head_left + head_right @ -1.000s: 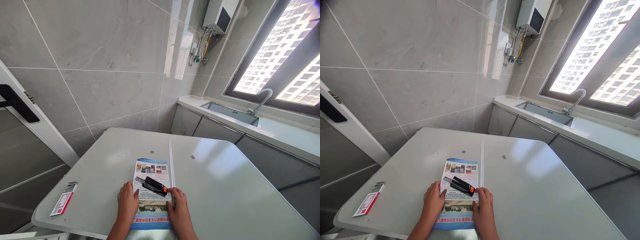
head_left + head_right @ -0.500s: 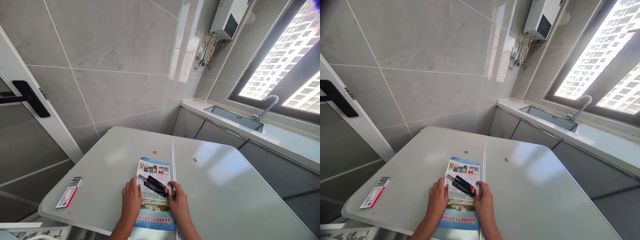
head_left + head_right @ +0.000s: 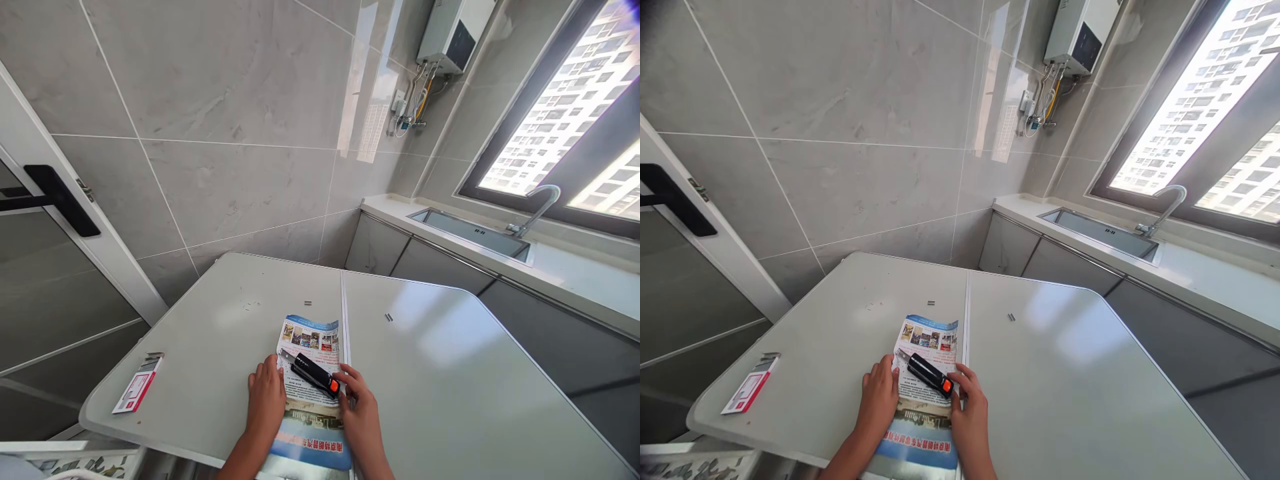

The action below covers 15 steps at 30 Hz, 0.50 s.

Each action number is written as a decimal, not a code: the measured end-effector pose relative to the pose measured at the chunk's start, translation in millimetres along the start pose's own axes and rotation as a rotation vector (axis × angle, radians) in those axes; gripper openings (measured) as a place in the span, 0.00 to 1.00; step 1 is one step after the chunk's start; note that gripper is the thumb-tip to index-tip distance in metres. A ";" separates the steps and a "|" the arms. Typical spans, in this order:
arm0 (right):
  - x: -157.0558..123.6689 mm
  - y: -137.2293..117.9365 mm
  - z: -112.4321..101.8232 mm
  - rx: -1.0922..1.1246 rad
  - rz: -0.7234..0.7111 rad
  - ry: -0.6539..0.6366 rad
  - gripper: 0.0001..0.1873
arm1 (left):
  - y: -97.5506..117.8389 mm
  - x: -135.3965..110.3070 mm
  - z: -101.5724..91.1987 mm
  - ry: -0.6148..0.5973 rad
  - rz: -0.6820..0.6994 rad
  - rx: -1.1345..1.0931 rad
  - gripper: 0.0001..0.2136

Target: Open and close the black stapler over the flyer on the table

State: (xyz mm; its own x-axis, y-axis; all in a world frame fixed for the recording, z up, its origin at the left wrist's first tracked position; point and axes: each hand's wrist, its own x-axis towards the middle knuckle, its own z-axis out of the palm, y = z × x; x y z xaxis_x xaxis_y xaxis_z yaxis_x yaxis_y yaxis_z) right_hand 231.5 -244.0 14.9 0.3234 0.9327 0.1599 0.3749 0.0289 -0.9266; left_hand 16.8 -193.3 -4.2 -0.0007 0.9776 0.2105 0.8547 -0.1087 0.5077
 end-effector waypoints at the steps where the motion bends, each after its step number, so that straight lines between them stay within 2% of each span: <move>1: -0.9 -1.0 -3.4 0.002 0.000 -0.003 0.18 | 2.1 -0.7 0.8 -0.001 0.000 -0.002 0.12; 5: -3.6 0.6 -18.1 0.005 0.029 -0.016 0.18 | 12.9 -4.5 4.4 -0.026 0.011 -0.015 0.12; 11: -3.9 18.0 -41.2 -0.016 0.061 0.016 0.17 | 34.4 -8.7 10.0 -0.108 0.048 -0.037 0.10; 15: 7.5 30.9 -70.5 -0.087 0.073 0.017 0.21 | 44.1 -4.3 8.7 -0.154 0.095 0.018 0.09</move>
State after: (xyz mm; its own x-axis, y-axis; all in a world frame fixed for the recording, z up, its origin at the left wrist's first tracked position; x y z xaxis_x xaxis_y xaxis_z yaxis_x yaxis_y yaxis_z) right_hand 306.8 -261.5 11.5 0.3667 0.9250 0.0996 0.4240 -0.0709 -0.9029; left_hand 59.0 -200.7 10.1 0.1590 0.9792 0.1263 0.8563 -0.2005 0.4761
